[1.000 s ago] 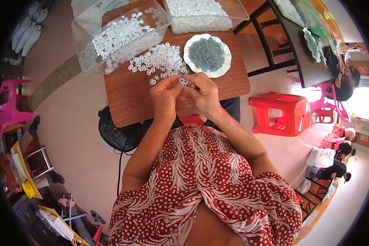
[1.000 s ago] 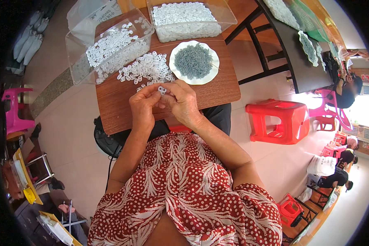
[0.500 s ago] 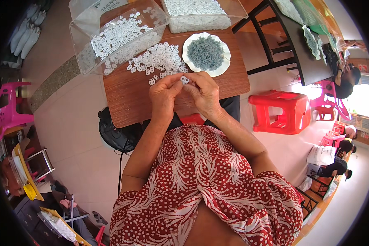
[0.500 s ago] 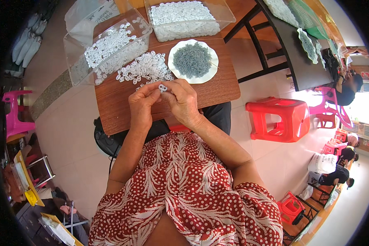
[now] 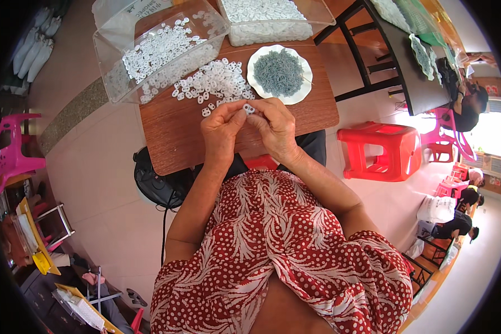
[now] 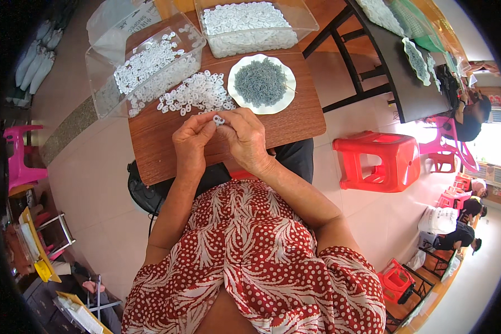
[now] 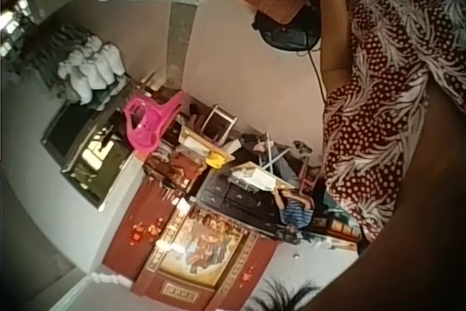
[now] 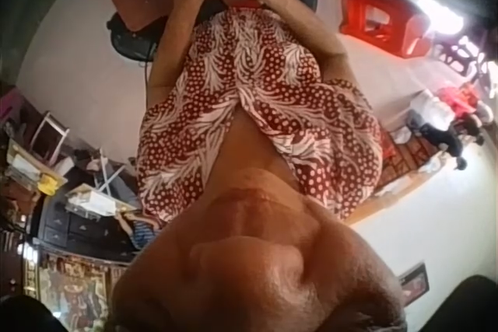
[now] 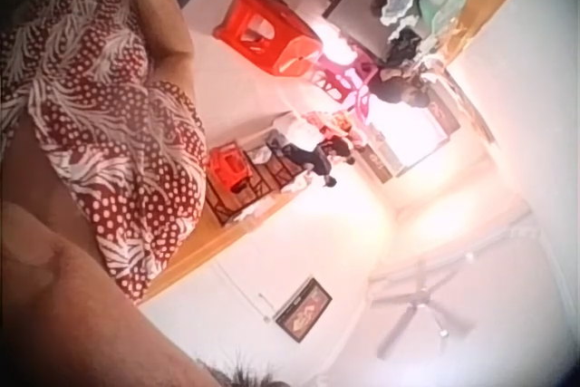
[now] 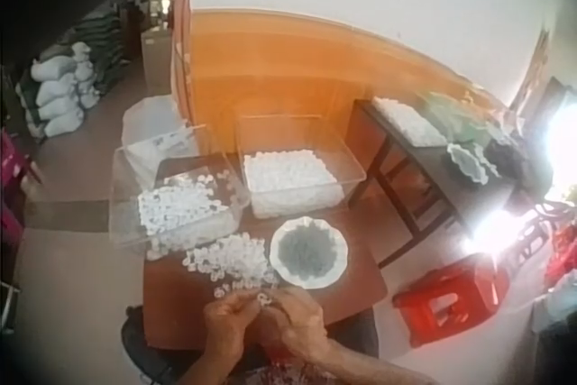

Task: Assembling small plastic components by inserting pins into plastic housings at a manual workstation.

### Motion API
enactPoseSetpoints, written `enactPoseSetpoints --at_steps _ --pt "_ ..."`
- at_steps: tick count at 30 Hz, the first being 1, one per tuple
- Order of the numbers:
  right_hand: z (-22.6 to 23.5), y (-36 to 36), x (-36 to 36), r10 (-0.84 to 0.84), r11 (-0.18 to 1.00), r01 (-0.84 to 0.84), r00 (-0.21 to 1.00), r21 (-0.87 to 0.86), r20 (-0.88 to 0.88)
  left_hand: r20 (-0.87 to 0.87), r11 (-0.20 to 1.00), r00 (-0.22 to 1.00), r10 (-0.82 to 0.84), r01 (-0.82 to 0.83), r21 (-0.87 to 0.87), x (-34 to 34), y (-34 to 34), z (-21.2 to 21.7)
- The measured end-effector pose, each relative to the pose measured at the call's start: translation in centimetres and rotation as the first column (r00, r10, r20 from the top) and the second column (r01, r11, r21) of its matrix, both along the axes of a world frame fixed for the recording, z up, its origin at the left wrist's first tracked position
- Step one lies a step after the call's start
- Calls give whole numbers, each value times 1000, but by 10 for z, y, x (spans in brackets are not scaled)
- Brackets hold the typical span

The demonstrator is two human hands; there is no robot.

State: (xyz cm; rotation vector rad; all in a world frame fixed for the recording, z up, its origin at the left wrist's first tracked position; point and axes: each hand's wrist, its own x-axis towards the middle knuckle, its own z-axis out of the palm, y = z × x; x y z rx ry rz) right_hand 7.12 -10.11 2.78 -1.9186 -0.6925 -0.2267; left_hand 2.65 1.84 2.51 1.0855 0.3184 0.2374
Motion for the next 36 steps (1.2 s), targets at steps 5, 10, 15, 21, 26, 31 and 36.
enactPoseSetpoints --at_steps 5,10,15,21,26,31,36 --pt "4 2 0 -2 999 7 994 -40 108 -21 1000 1000 13 -12 29 2 2 0" --pt "6 1 0 6 999 -5 999 -40 36 -70 999 998 -1 -2 -46 3 4 4" --pt "4 2 -1 -20 1000 20 999 -10 -27 -71 999 997 -4 7 36 3 2 6" --pt "5 0 -3 -15 998 26 983 56 -184 0 997 999 -49 49 -58 0 3 -3" --pt "7 0 -3 29 996 -13 982 87 -187 37 999 999 4 -3 -35 -1 -2 -8" --pt "10 0 -4 11 997 -3 993 72 -113 101 996 991 85 -88 23 -3 -12 -5" --pt "6 -1 -3 -6 998 6 1000 60 4 97 986 989 115 -125 112 -7 -16 -9"
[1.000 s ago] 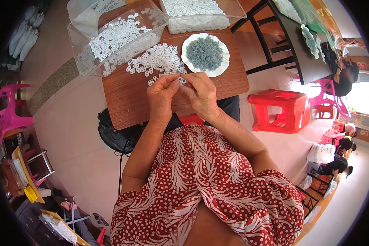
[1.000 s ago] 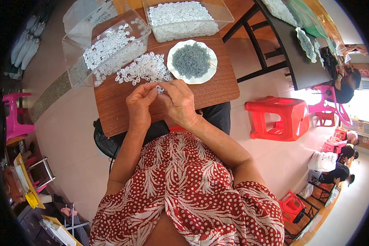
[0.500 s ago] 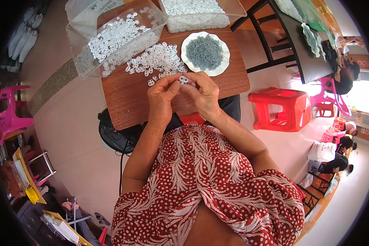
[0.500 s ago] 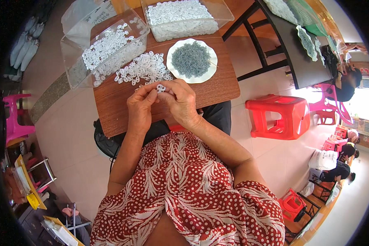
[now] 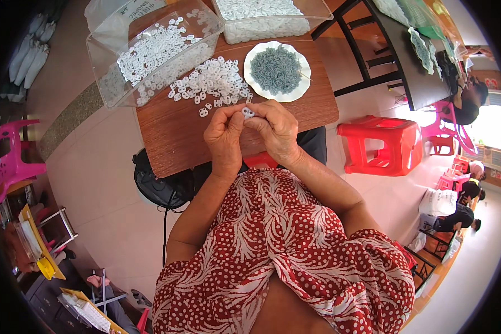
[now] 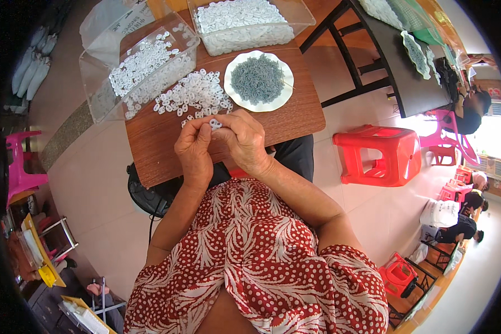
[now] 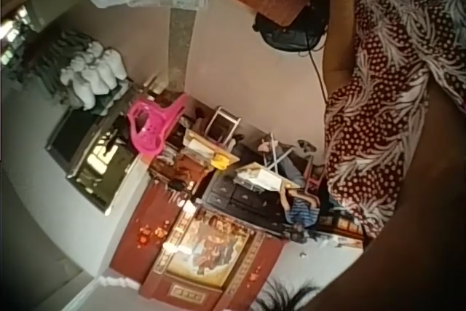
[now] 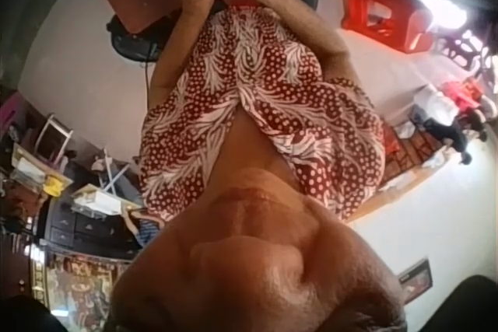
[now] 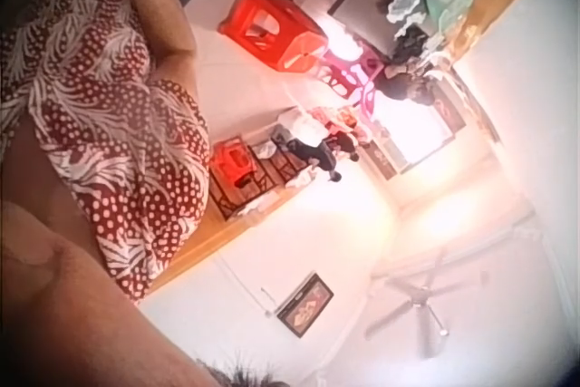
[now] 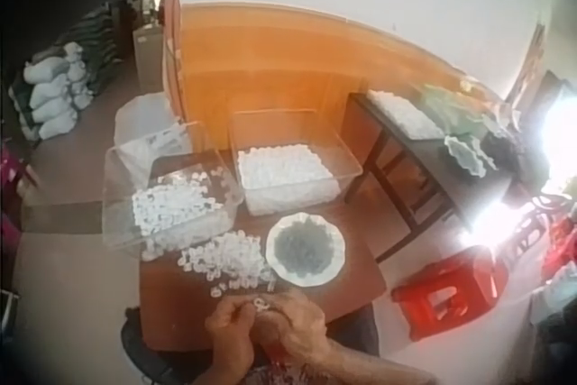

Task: Assembling small plastic components by inserting pins into plastic housings at a manual workstation.

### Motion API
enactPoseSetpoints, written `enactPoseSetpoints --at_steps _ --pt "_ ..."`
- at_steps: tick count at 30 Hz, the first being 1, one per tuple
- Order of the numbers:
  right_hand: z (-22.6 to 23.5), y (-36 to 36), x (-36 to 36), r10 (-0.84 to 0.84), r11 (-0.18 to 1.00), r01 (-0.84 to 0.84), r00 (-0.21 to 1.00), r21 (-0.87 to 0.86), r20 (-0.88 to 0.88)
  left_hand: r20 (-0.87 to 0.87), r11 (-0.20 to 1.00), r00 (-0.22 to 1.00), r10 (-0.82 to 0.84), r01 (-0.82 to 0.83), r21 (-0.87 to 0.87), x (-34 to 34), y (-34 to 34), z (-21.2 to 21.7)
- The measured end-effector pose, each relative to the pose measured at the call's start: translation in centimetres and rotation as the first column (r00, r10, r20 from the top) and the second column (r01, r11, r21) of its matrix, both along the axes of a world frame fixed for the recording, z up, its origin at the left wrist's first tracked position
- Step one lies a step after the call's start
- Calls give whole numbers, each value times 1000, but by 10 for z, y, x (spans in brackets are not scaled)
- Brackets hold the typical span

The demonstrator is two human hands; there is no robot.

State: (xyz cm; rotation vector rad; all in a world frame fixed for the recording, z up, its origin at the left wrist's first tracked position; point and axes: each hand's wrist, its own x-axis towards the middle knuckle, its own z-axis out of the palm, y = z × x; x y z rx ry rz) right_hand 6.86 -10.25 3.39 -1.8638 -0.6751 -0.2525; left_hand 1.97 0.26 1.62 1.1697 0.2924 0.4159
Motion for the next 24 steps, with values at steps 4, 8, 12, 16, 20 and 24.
enactPoseSetpoints --at_steps 4,8,12,16,20,24 --pt "-3 -2 1 25 1000 -24 996 -15 82 6 1000 1000 9 -9 10 -2 -3 3" --pt "-3 1 0 27 999 -28 998 16 65 -13 997 1000 24 -23 71 -4 -2 6" --pt "6 0 0 10 999 -8 999 -32 48 22 998 998 -61 62 -5 -3 9 9" --pt "16 2 -2 42 999 -42 999 2 -33 45 997 996 -79 79 -10 -5 13 12" --pt "22 3 -4 39 999 -34 989 37 -145 52 998 997 -58 59 -8 -6 12 15" --pt "19 2 1 92 996 -92 995 13 33 67 997 997 -27 22 74 -7 11 21"
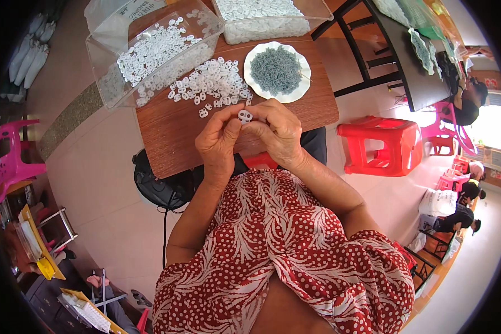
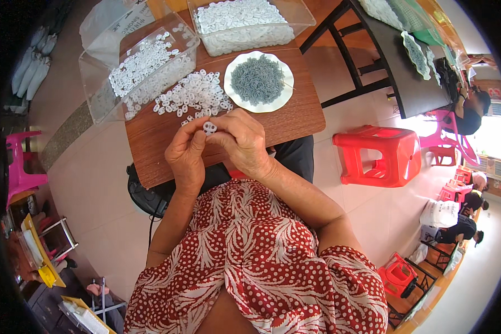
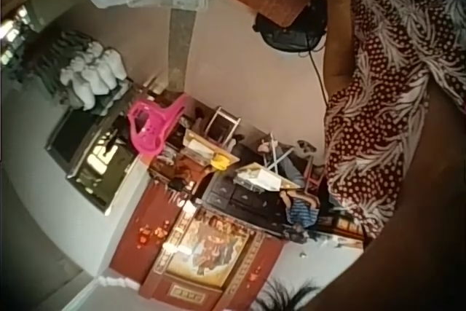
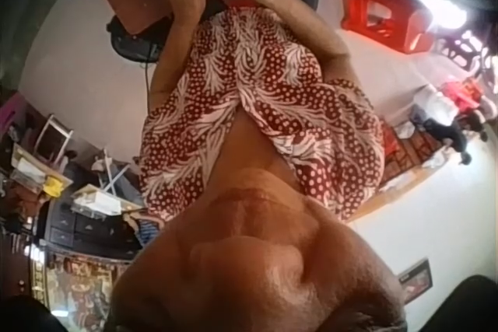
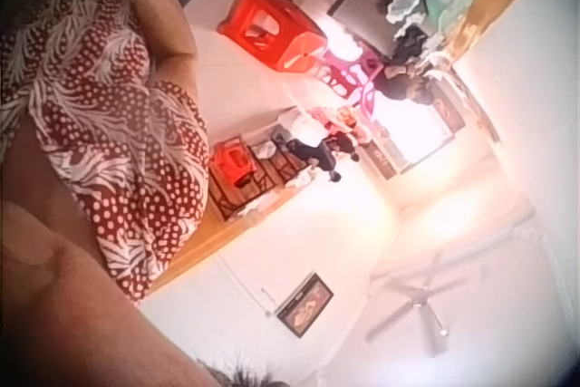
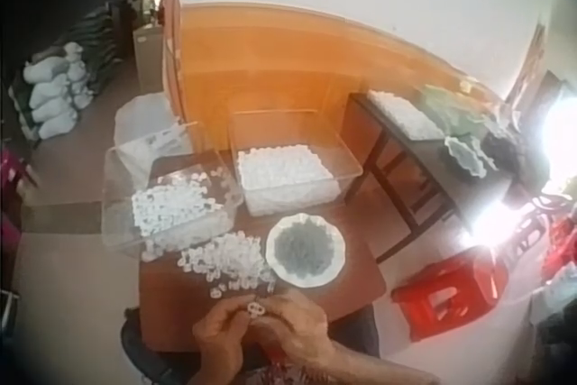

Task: Assembling small plastic components by inserting pins into plastic housings at a manual workstation.

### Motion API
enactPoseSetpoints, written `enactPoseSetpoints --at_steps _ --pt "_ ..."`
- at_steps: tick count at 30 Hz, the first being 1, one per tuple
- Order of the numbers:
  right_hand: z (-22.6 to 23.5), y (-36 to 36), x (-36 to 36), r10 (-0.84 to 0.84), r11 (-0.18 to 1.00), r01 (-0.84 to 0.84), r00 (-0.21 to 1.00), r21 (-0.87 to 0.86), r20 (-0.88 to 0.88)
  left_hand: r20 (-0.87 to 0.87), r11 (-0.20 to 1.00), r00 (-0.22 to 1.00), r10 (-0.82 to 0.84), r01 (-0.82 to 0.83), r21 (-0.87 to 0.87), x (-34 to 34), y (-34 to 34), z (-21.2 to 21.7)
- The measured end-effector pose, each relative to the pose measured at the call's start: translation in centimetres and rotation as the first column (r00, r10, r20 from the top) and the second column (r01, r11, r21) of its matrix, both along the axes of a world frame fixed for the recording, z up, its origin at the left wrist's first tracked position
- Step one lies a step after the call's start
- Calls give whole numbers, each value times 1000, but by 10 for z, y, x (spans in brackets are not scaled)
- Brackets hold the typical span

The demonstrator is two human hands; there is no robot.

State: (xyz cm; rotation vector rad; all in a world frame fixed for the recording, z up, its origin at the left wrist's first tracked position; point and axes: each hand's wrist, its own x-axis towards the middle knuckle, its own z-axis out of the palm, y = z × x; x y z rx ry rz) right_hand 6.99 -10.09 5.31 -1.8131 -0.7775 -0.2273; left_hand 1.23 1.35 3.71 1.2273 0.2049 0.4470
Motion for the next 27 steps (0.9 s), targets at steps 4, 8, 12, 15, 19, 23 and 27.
enactPoseSetpoints --at_steps 4,8,12,15,19,23,27 --pt "-1 1 -1 -11 1000 12 995 -3 97 7 986 1000 1 -2 164 -2 0 4" --pt "-2 4 -1 -26 1000 27 982 -7 188 52 972 996 78 -87 217 -4 -7 3" --pt "-6 5 -3 -24 999 19 984 33 177 76 947 988 137 -153 281 -3 -12 2" --pt "-9 5 -3 -20 1000 17 984 16 175 70 942 985 157 -171 288 -2 -14 0" --pt "-9 5 -2 -11 1000 12 979 0 204 89 926 979 185 -204 318 1 -16 -2" --pt "-11 5 -2 -12 999 18 974 -27 227 59 926 979 193 -201 319 2 -16 -3" --pt "-12 7 -2 -2 999 15 965 -45 262 68 920 972 224 -234 316 3 -17 -9"
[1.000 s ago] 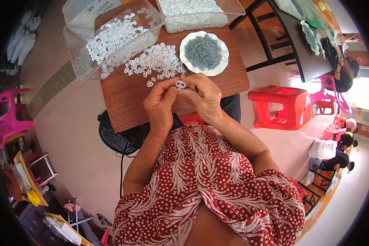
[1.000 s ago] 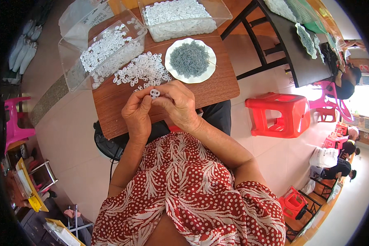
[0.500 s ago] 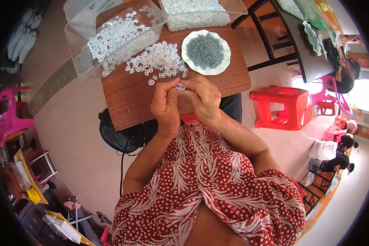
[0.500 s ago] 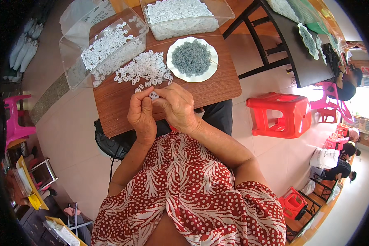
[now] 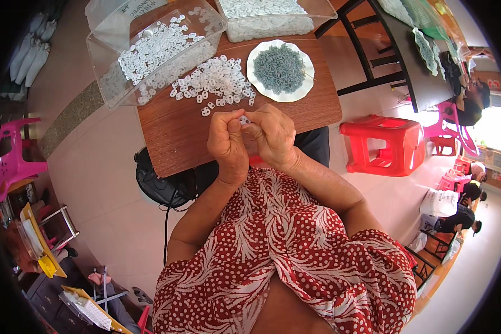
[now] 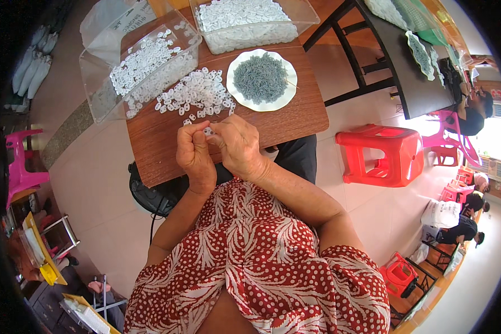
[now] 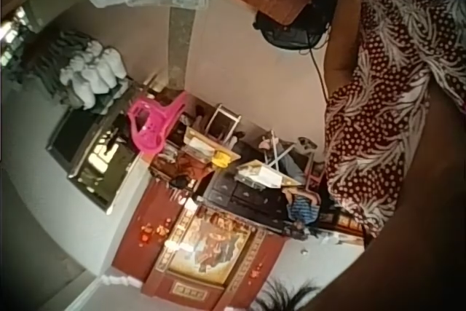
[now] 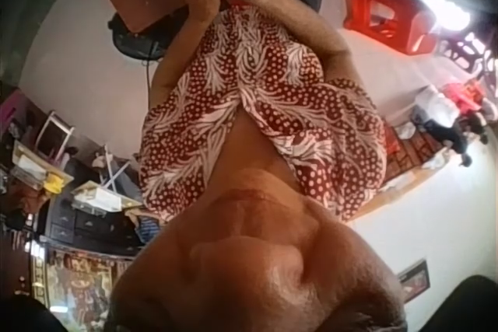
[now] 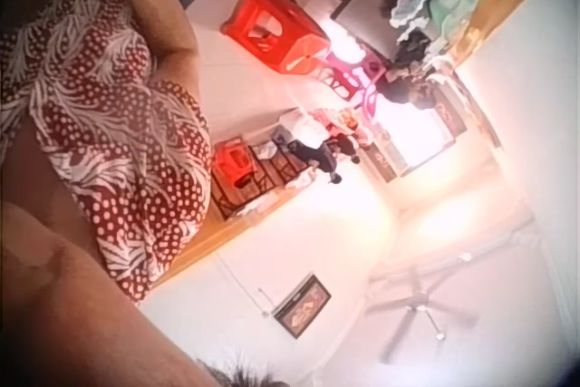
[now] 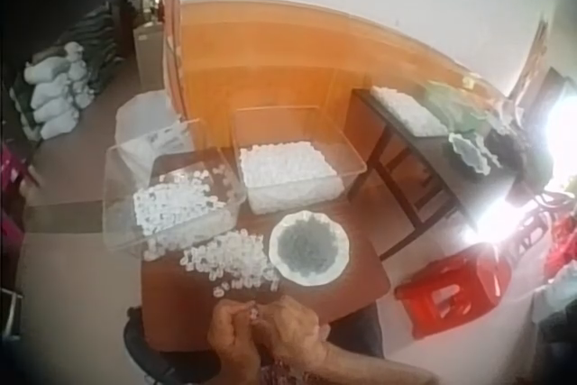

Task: Assembling small plastic components by inserting pins into plastic housings at a manual workstation.

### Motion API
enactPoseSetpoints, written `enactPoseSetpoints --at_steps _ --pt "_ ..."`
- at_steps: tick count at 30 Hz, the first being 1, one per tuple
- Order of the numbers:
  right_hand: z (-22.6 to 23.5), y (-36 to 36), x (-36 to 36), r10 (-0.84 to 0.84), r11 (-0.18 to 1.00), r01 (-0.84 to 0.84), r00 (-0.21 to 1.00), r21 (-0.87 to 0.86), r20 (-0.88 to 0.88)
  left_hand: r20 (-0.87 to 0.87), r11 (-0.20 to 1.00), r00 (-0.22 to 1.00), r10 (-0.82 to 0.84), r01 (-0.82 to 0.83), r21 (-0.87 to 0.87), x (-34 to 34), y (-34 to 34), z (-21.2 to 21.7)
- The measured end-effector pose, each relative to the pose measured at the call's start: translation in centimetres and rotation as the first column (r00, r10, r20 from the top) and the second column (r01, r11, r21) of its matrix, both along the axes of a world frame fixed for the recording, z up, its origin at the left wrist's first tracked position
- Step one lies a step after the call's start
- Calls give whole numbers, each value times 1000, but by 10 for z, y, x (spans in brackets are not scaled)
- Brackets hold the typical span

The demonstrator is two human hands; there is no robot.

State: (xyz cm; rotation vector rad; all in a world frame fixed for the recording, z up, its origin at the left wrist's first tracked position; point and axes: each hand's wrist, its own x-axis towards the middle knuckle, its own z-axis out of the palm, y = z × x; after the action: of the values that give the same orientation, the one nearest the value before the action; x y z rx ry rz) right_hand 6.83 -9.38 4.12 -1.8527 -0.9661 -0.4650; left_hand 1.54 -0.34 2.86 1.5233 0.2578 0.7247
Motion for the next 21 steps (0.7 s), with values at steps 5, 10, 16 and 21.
enactPoseSetpoints --at_steps 5,10,16,21 --pt "-7 3 -2 2 1000 -4 986 -10 -165 -43 1000 999 -9 9 5 -1 7 -8" --pt "-8 5 6 -17 999 34 786 16 -618 -198 997 977 -80 74 -35 -8 27 -34" --pt "17 0 111 -236 972 205 874 -117 -425 -408 868 856 318 -91 487 -12 85 -91" --pt "43 17 202 -379 921 343 898 -184 -225 -274 708 914 299 -21 705 5 86 -93"
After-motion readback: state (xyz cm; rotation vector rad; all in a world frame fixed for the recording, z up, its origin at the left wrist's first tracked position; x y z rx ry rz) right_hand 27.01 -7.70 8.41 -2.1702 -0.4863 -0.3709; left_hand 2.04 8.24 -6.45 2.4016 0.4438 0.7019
